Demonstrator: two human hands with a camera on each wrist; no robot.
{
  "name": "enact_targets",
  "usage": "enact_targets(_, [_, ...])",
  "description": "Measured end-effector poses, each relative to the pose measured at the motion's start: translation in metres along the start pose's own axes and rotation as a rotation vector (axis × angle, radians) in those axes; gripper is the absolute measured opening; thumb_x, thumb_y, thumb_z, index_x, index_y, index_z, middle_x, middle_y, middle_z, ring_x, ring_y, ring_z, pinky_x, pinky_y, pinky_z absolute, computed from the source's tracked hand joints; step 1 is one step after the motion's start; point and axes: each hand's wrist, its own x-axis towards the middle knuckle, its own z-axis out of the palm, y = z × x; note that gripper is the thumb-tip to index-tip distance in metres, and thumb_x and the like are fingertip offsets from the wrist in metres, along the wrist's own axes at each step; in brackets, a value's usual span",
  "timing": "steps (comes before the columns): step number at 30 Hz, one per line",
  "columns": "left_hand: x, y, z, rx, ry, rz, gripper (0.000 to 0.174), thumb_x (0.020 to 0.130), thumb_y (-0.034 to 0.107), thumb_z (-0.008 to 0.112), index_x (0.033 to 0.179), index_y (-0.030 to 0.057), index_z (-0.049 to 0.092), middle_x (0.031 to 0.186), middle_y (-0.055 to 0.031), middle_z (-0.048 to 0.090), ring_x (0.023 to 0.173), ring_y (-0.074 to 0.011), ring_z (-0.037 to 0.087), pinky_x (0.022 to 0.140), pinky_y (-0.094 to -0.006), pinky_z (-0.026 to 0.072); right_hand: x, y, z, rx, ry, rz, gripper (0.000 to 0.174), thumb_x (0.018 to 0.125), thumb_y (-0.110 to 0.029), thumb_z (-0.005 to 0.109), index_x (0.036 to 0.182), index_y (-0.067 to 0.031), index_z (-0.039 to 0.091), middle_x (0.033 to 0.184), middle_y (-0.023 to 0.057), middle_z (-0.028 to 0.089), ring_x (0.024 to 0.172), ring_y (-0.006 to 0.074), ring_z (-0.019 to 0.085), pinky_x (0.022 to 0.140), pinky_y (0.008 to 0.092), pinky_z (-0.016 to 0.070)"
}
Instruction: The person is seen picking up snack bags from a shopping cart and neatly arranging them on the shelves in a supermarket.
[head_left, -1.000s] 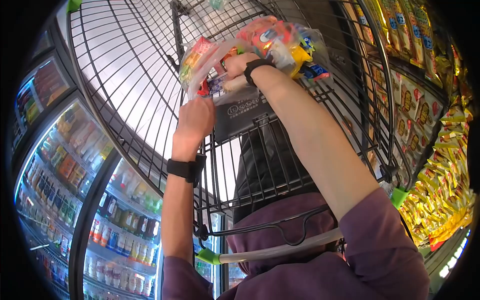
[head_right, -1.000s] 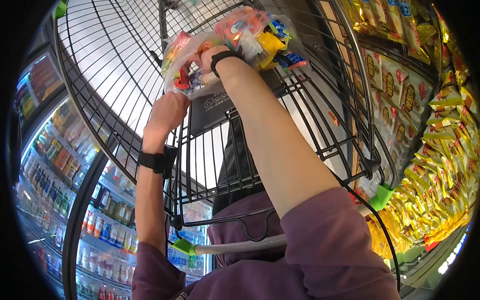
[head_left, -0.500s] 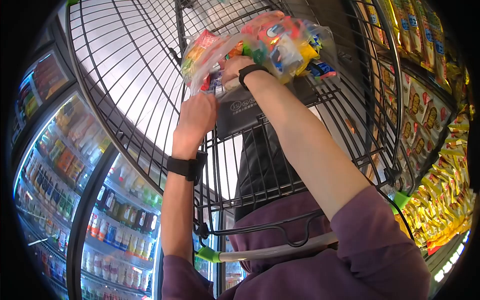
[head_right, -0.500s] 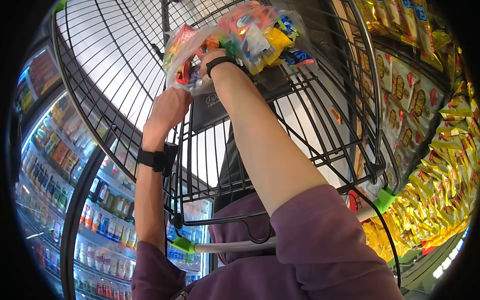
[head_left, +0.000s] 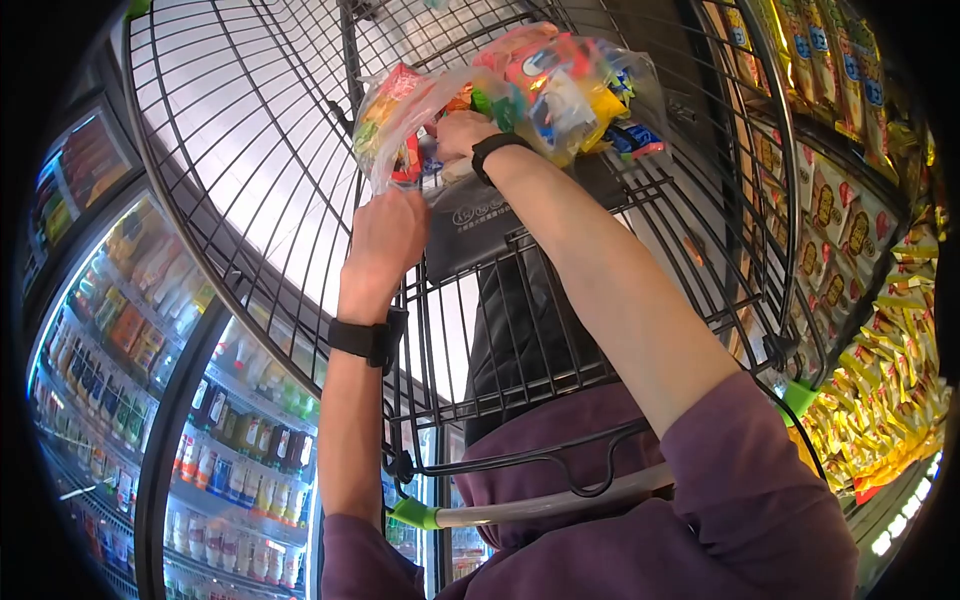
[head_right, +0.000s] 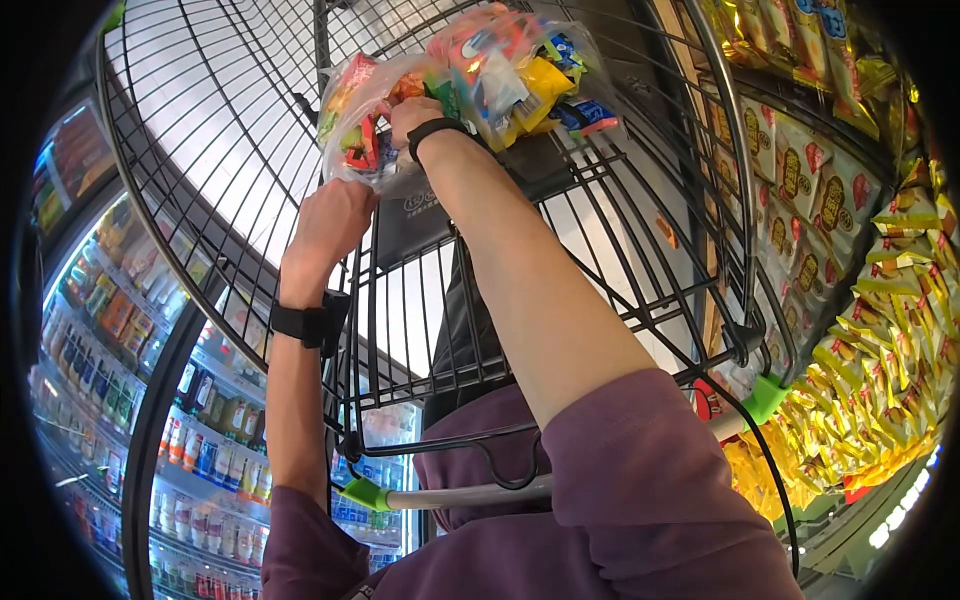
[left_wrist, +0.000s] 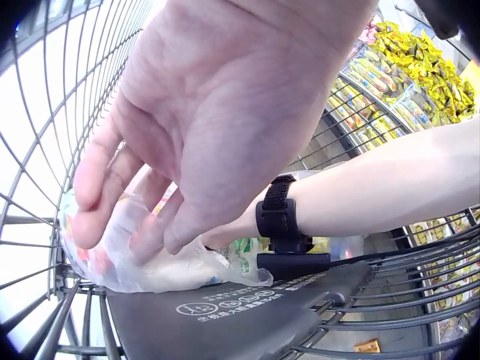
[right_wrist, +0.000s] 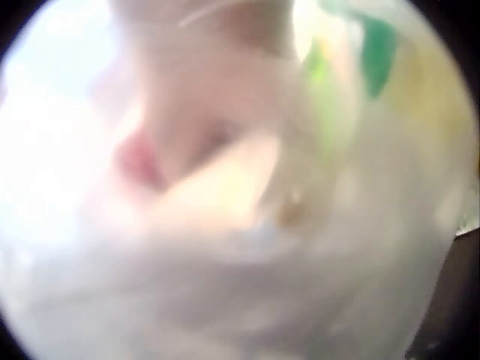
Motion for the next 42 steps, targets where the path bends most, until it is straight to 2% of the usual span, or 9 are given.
enact_targets(8, [-0.002, -0.004, -0.004, -0.029, 0.02, -0.063, 0.026, 0.09, 0.015, 0.052, 0.072, 0.0028, 0.065, 0.069, -0.0194, 0.066, 0.066, -0.038, 0.068, 0.061, -0.0465, 0.0546, 0.055, 0.02, 0.009, 0.18, 0.396, -0.517, 0.05, 0.079, -0.04, 0.065, 0.113, -0.0035, 0.067, 0.111, 0.0177, 0.069, 0.101, 0.0285, 0.068, 0.09, 0.0388, 0.0533])
enact_targets(13, [-0.003, -0.006, -0.004, -0.031, 0.041, -0.06, 0.028, 0.092, 0.018, 0.054, 0.074, 0.0017, 0.066, 0.071, -0.0208, 0.066, 0.068, -0.0381, 0.068, 0.062, -0.0473, 0.054, 0.034, 0.017, -0.03, 0.755, -0.192, -0.173, 0.051, 0.091, -0.051, 0.053, 0.125, -0.0141, 0.062, 0.103, 0.0092, 0.066, 0.072, 0.0163, 0.068, 0.061, 0.0284, 0.0578])
enact_targets(16, [-0.002, -0.002, -0.007, -0.027, 0.012, -0.074, 0.028, 0.092, 0.019, 0.054, 0.075, 0.0011, 0.067, 0.072, -0.021, 0.066, 0.069, -0.038, 0.068, 0.062, -0.0477, 0.0537, 0.011, 0.015, -0.045, 1.072, -0.278, -0.102, 0.054, 0.091, -0.05, 0.054, 0.125, -0.008, 0.061, 0.109, 0.0128, 0.066, 0.073, 0.0197, 0.069, 0.066, 0.0277, 0.0589])
enact_targets(23, [-0.004, -0.002, -0.012, -0.038, 0.004, -0.075, 0.027, 0.091, 0.02, 0.057, 0.075, 0.0008, 0.067, 0.071, -0.0205, 0.066, 0.069, -0.0379, 0.068, 0.063, -0.0476, 0.054, -0.01, 0.032, -0.052, 1.351, -0.166, -0.49, 0.051, 0.088, -0.036, 0.061, 0.116, 0.0058, 0.061, 0.114, 0.0235, 0.065, 0.091, 0.0311, 0.071, 0.087, 0.0395, 0.0569])
enact_targets(26, [-0.003, 0.0, -0.012, -0.037, 0.014, -0.067, 0.028, 0.091, 0.021, 0.057, 0.074, 0.0005, 0.067, 0.071, -0.0208, 0.066, 0.069, -0.0382, 0.068, 0.063, -0.0477, 0.054, 0.031, 0.032, -0.039, 1.577, -0.522, -0.649, 0.034, 0.091, -0.023, 0.058, 0.109, 0.0047, 0.066, 0.104, 0.0209, 0.069, 0.094, 0.0284, 0.07, 0.087, 0.0359, 0.0553])
enact_targets(30, [-0.004, -0.004, -0.009, -0.034, 0.035, -0.056, 0.029, 0.091, 0.02, 0.057, 0.074, -0.0003, 0.066, 0.072, -0.022, 0.065, 0.069, -0.0396, 0.067, 0.063, -0.0482, 0.0536, 0.031, 0.015, -0.05, 1.025, -0.149, -0.241, 0.025, 0.087, -0.015, 0.062, 0.103, 0.0032, 0.068, 0.101, 0.0153, 0.071, 0.092, 0.0275, 0.07, 0.084, 0.0375, 0.0558])
enact_targets(36, [-0.003, -0.006, -0.017, -0.063, -0.007, -0.089, 0.028, 0.093, 0.026, 0.059, 0.086, 0.0004, 0.068, 0.075, -0.0258, 0.064, 0.073, -0.0439, 0.064, 0.065, -0.0509, 0.0519, 0.032, 0.023, -0.03, 0.239, 0.489, -0.347, 0.025, 0.082, -0.025, 0.066, 0.1, -0.0091, 0.073, 0.1, 0.0152, 0.071, 0.097, 0.0292, 0.067, 0.084, 0.0406, 0.0518])
enact_targets(39, [-0.005, -0.002, -0.018, -0.084, 0.073, -0.081, 0.029, 0.091, 0.021, 0.058, 0.073, -0.0008, 0.065, 0.071, -0.0234, 0.064, 0.07, -0.0415, 0.066, 0.064, -0.0496, 0.0524, 0.004, 0.011, -0.054, 0.07, 0.128, -0.251, 0.025, 0.081, -0.028, 0.067, 0.094, -0.0076, 0.074, 0.102, 0.014, 0.071, 0.101, 0.0295, 0.065, 0.087, 0.0417, 0.0502])
enact_targets(42, [-0.003, -0.005, -0.015, -0.076, 0.06, -0.082, 0.03, 0.094, 0.028, 0.059, 0.085, 0.0011, 0.069, 0.073, -0.0256, 0.064, 0.072, -0.0441, 0.064, 0.063, -0.0508, 0.0515, -0.005, 0.008, -0.055, 0.131, 0.211, -0.169, 0.023, 0.079, -0.026, 0.068, 0.091, -0.0071, 0.075, 0.101, 0.0139, 0.071, 0.098, 0.0312, 0.066, 0.085, 0.0429, 0.051])
